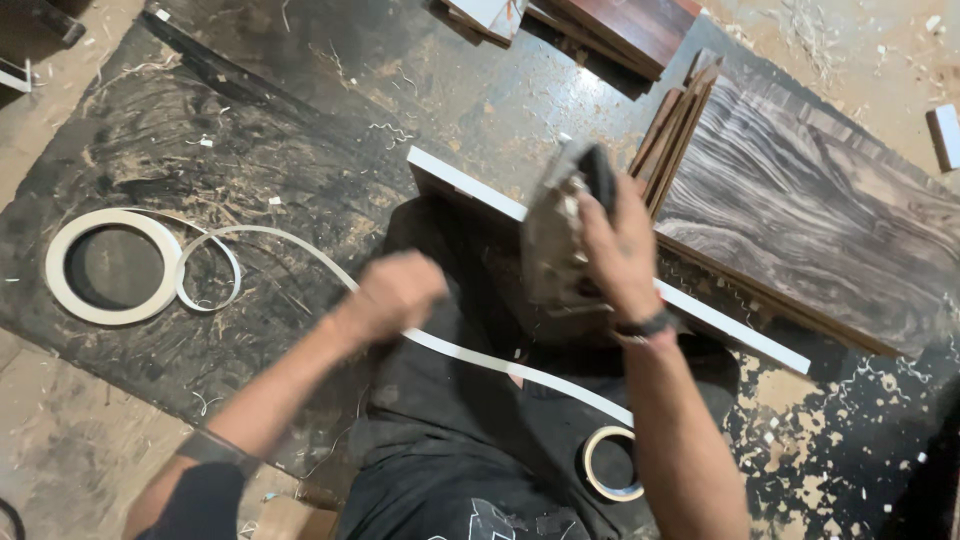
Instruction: The person sits on the floor with a narrow particle board strip across their lap and applies white edge banding tape to its raw edge. They press the tape along the edge by hand, then run a hand-held iron along the strip to heat and adhere the banding, working along the length of the board.
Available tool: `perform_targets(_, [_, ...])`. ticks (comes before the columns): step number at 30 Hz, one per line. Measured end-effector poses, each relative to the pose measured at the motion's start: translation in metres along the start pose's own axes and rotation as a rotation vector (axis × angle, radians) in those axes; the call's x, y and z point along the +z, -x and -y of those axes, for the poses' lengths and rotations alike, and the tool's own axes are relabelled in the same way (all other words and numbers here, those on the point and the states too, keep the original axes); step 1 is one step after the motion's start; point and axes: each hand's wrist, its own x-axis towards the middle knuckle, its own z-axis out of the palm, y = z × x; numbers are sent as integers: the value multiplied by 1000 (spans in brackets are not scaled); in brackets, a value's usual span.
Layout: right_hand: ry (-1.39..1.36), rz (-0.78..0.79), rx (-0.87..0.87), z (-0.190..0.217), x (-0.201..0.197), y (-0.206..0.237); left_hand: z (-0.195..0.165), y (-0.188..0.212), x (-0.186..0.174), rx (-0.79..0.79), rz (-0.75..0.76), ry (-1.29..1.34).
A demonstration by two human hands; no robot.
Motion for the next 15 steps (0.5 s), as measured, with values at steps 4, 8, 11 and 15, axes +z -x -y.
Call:
perform_targets(4, [-49,-91,-117,-19,-50,33,48,-50,-51,-31,-80,-266])
perform_targets(8, [-154,-97,158,-29,-67,46,68,-85,-73,76,-11,-269])
perform_targets(11, [35,-133,-71,-28,-57,39,70,-91,-75,61,17,-232])
perform_targets(15, [133,-130,-266,-11,-12,13,72,-89,-74,-15,45,-140])
